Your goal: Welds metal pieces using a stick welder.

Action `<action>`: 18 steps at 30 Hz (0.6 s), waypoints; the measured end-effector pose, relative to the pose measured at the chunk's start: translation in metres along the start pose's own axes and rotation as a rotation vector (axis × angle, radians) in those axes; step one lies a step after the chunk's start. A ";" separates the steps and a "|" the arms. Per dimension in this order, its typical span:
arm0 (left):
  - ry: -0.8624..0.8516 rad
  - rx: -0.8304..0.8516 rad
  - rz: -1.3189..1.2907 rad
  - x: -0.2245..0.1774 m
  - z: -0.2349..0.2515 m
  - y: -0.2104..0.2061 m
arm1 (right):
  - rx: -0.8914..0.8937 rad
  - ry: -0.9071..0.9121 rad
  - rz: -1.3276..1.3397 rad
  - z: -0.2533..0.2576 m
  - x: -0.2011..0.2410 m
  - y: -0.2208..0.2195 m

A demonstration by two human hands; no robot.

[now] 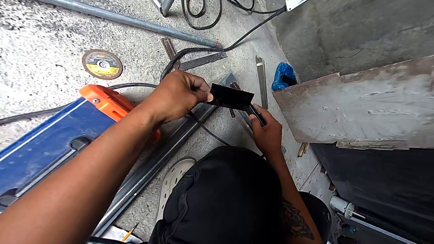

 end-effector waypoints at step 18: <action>0.035 -0.011 -0.013 0.001 -0.001 0.000 | 0.025 -0.039 0.009 0.000 0.001 -0.001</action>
Point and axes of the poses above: each hand's wrist, its own z-axis towards the middle knuckle, its own y-axis out of the back of the hand, x = y × z, the point moved 5 cm from there along z, towards the middle knuckle, and after that the axes turned 6 degrees about -y, right-handed, at the moved point
